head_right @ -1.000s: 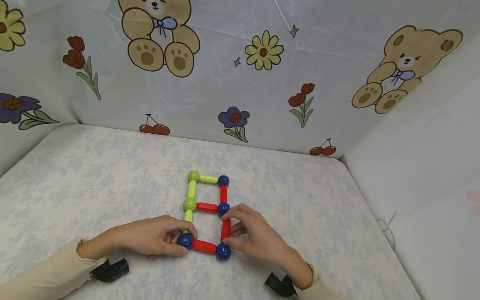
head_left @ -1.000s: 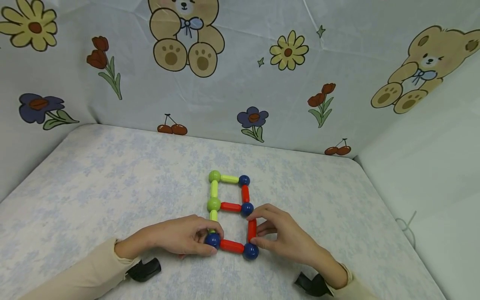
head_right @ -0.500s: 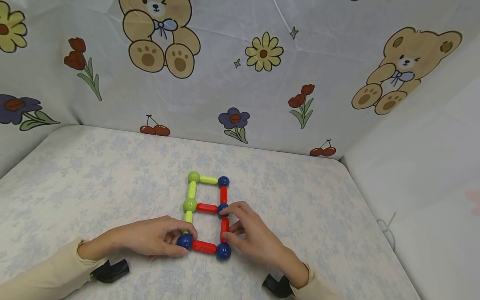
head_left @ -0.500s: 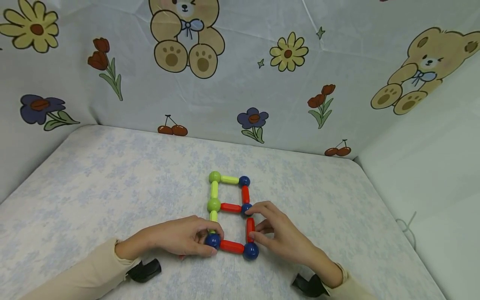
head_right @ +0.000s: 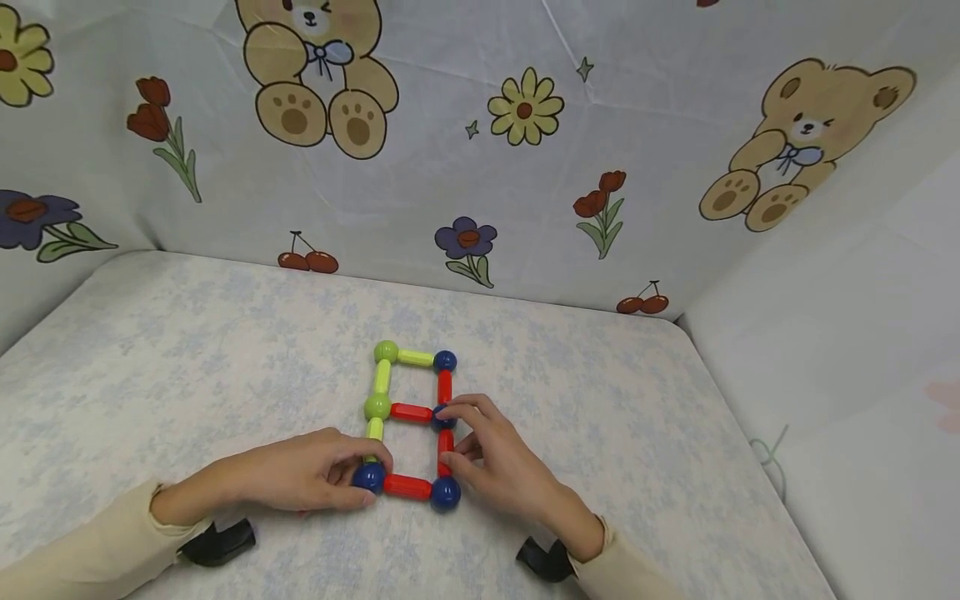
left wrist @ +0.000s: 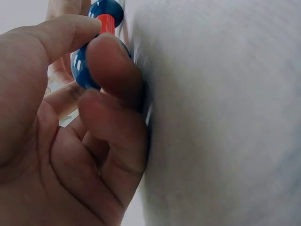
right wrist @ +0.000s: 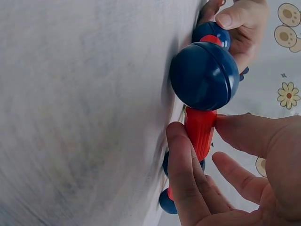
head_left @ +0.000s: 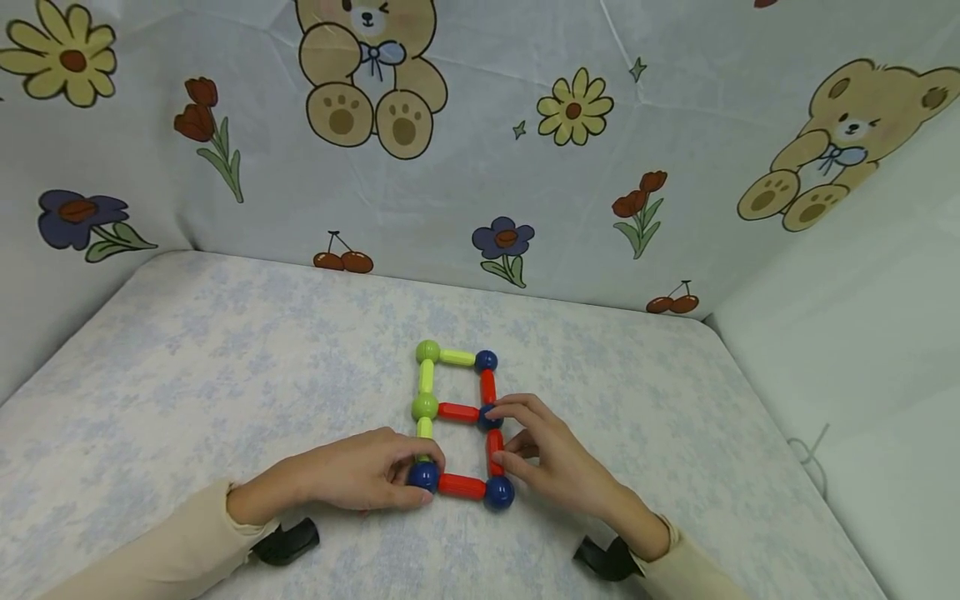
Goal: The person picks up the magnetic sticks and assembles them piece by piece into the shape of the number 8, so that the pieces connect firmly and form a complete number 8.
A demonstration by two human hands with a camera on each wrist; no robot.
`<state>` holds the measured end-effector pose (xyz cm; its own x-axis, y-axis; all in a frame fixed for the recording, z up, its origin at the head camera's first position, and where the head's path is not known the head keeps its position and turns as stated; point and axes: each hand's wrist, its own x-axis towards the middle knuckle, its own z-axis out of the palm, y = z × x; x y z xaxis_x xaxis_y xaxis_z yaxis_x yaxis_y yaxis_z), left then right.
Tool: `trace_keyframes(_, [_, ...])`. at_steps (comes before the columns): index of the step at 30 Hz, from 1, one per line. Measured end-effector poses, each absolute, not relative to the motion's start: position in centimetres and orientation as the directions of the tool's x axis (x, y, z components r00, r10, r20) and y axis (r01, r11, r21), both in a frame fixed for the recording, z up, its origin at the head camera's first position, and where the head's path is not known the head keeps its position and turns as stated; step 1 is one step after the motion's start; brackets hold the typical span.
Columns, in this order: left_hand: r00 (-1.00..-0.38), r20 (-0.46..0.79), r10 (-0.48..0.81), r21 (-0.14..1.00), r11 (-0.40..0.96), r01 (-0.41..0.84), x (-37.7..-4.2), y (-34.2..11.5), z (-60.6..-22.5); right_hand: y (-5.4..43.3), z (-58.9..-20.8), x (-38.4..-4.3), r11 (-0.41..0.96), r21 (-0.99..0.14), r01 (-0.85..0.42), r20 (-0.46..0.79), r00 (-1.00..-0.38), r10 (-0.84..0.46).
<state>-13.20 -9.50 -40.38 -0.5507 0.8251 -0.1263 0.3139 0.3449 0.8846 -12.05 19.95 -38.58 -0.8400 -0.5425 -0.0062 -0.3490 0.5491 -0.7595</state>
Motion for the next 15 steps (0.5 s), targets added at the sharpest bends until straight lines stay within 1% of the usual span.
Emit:
trace_keyframes(5, [-0.571,-0.103,0.814,0.859,0.362,0.362,-13.21,-9.66,-40.31,19.71,-38.65,-12.29,0.562,-0.753,-0.342,-0.017,-0.844,-0.535])
trace_keyframes(13, [-0.565,-0.116,0.817,0.852,0.374,0.367,-13.30,-9.83,-40.11,19.99,-38.65,-12.65,0.599,-0.708,-0.373,0.000,-0.848,-0.529])
trace_keyframes(15, [-0.567,-0.116,0.815,0.844,0.382,0.376,-13.32,-9.91,-39.98,20.12,-38.50,-12.71,0.602,-0.709,-0.368,-0.019,-0.843,-0.537])
